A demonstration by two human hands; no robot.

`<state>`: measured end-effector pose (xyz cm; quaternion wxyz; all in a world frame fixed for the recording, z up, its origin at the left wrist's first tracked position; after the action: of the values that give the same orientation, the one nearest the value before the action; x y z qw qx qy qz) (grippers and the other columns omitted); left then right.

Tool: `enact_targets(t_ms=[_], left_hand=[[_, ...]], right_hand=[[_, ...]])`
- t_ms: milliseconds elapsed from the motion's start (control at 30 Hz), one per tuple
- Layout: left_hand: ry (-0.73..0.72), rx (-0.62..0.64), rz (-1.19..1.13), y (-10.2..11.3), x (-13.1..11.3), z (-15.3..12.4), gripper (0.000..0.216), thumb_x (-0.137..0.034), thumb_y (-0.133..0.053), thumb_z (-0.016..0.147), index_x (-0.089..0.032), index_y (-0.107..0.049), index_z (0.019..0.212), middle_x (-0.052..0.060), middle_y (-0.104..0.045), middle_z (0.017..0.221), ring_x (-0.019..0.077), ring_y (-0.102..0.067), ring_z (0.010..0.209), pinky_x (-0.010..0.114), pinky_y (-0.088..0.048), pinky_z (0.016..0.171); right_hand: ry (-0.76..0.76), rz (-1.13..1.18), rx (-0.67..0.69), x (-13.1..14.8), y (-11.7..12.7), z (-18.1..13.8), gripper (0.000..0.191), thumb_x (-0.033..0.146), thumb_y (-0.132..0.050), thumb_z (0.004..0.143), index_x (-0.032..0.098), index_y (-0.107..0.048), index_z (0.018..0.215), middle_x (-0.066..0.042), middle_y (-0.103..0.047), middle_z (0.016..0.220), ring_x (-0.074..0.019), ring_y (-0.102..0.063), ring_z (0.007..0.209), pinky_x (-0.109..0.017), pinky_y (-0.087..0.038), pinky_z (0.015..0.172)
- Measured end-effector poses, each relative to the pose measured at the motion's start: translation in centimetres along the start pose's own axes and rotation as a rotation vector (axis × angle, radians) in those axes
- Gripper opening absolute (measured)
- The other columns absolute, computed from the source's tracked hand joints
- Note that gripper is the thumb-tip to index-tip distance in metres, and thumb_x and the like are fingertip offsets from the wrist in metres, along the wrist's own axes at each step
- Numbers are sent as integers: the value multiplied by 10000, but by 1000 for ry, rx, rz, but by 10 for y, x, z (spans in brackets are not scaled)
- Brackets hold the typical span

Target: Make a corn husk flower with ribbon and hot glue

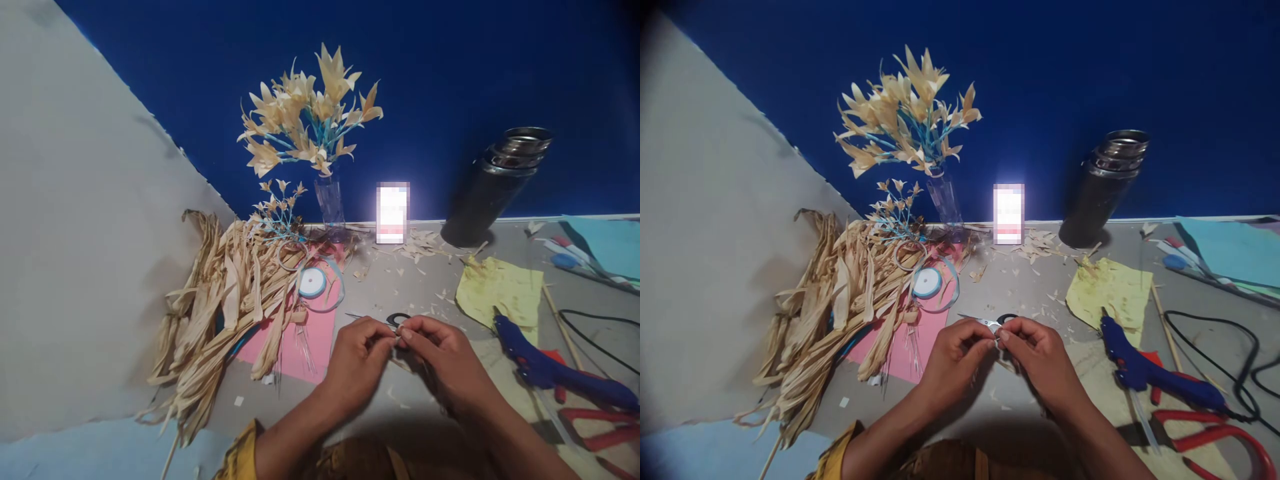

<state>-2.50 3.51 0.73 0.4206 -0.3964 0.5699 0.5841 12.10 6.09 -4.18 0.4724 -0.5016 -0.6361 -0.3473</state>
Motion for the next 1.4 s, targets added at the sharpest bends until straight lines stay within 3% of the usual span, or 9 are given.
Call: enact_targets(t_ms=[100,233,433,567,667,767,900,1200,1400], left_hand=[[78,-42,-78,3,7,2,116,-139,-642,870,-189,-731,814,20,-725,791,172,-635,766,268,-457,717],[-15,-45,-38,2,-2,5,158,-143,-599,894,-194,-720,806,17,-697,802,169,-621,798,275,-446,756],[-69,-57,-117,0,-6,10,158,-162,-626,871,-199,-760,795,34,-697,806,179,-633,822,287,-462,773],[85,-60,-296,-4,10,12,84,-196,-683,809,-189,-755,851,18,-674,777,161,-613,733,281,-466,702],[213,-120,-417,-4,23,8,114,-248,-688,809,-189,-699,906,-18,-633,723,135,-570,624,263,-444,614],[122,-192,-305,5,15,3,61,-249,-691,820,-188,-684,816,-11,-627,730,135,-568,663,257,-436,630],[-46,-187,-121,6,-2,0,66,-185,-687,831,-189,-723,776,13,-657,773,153,-600,744,261,-446,678],[-112,-93,41,0,-4,1,150,-178,-636,931,-196,-783,952,53,-722,895,184,-669,867,287,-493,783],[-78,-68,-21,1,-8,4,179,-122,-651,880,-210,-799,832,29,-706,782,167,-652,786,275,-472,737]], right_hand=[[52,-56,18,6,-3,-2,319,505,-738,778,187,-719,750,13,-607,604,-129,-487,563,-258,-372,532],[103,-129,-21,12,-1,-2,280,466,-732,756,187,-742,730,-15,-672,665,-164,-562,640,-279,-437,589],[-17,-33,-17,1,-1,0,305,475,-773,696,178,-737,753,-7,-668,639,-127,-503,548,-257,-394,519],[-55,19,17,-3,-5,-2,328,489,-788,690,177,-708,748,11,-631,607,-100,-439,500,-240,-334,479],[-8,-30,-3,0,-3,-1,301,474,-757,731,179,-699,728,-3,-649,633,-123,-502,552,-248,-381,520],[71,-118,-53,6,2,-1,275,460,-716,755,187,-709,720,-13,-664,651,-156,-558,614,-265,-430,564],[165,-219,-71,14,0,-3,257,446,-692,774,196,-731,728,1,-645,623,-156,-534,588,-271,-418,544],[244,-254,-135,23,1,-8,216,402,-683,786,220,-798,764,-44,-780,765,-227,-681,709,-326,-531,678],[148,-166,-59,16,-2,-6,220,397,-697,776,204,-779,710,-24,-709,644,-165,-570,573,-279,-428,542]])
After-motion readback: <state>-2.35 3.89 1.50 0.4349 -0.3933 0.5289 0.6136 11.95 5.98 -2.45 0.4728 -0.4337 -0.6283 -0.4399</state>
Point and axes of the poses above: each hand's wrist, its own z-axis towards the middle knuckle, its own y-axis out of the back of the hand, x = y × z, the point moved 9 cm from there along z, towards the middle knuckle
